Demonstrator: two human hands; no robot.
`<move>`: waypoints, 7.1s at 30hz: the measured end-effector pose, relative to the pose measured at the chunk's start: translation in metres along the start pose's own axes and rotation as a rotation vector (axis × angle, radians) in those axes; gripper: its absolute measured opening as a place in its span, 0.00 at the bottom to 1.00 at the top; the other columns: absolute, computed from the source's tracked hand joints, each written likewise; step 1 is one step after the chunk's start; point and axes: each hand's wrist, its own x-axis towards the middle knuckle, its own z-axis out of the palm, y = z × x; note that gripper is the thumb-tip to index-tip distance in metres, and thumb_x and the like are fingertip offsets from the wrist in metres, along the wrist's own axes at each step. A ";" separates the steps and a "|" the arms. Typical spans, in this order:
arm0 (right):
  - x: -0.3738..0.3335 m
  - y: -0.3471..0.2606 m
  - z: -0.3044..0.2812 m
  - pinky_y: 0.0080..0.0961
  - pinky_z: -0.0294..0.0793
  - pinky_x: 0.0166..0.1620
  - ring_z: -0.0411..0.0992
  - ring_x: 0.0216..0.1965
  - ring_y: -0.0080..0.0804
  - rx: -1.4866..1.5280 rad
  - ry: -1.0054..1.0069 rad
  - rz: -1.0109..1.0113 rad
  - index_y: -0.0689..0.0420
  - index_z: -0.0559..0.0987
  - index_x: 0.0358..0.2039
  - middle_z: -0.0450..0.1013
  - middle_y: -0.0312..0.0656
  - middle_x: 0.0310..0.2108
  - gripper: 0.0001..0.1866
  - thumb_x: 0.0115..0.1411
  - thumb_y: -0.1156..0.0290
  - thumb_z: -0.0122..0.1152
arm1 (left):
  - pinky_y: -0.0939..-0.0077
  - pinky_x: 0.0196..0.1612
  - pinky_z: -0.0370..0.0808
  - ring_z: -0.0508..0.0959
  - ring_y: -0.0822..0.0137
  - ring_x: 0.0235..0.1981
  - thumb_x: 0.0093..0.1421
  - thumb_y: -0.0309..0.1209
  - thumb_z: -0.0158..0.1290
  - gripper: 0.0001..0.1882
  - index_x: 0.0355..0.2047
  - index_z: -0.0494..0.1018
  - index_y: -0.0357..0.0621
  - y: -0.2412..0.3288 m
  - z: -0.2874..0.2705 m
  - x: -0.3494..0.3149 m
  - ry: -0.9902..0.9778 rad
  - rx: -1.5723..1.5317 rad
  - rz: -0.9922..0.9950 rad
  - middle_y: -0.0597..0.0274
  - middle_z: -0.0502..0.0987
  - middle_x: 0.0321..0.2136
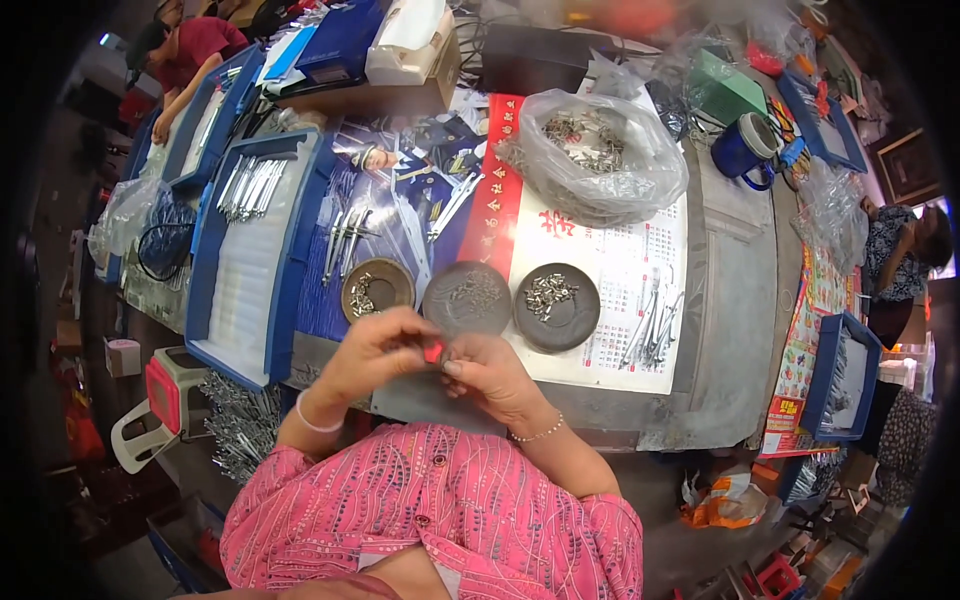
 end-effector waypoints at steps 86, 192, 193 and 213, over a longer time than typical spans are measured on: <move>-0.004 0.010 0.018 0.13 0.63 0.29 0.63 0.27 0.17 -0.367 0.154 -0.327 0.62 0.69 0.30 0.65 0.36 0.29 0.05 0.53 0.81 0.54 | 0.82 0.24 0.64 0.69 0.74 0.22 0.59 0.37 0.49 0.12 0.37 0.68 0.41 -0.048 0.029 -0.030 0.005 -1.170 -0.334 0.65 0.70 0.24; 0.018 0.022 0.011 0.19 0.65 0.40 0.63 0.36 0.23 -0.825 0.172 -0.613 0.64 0.68 0.32 0.63 0.41 0.36 0.06 0.55 0.79 0.55 | 0.86 0.22 0.64 0.66 0.77 0.20 0.58 0.40 0.49 0.14 0.38 0.67 0.42 -0.059 0.031 -0.031 0.101 -1.651 -0.439 0.65 0.70 0.27; 0.018 0.023 0.011 0.19 0.65 0.41 0.63 0.36 0.23 -0.823 0.174 -0.606 0.64 0.68 0.32 0.63 0.41 0.36 0.06 0.55 0.79 0.55 | 0.86 0.22 0.63 0.65 0.78 0.19 0.58 0.40 0.49 0.14 0.37 0.67 0.43 -0.059 0.031 -0.031 0.083 -1.636 -0.433 0.65 0.70 0.27; 0.024 0.019 0.026 0.22 0.68 0.37 0.68 0.34 0.30 -0.977 0.157 -0.769 0.64 0.73 0.27 0.69 0.44 0.31 0.06 0.48 0.81 0.60 | 0.87 0.14 0.57 0.60 0.81 0.11 0.57 0.42 0.50 0.15 0.41 0.67 0.48 -0.053 0.022 -0.034 -0.023 -1.558 -0.458 0.68 0.68 0.20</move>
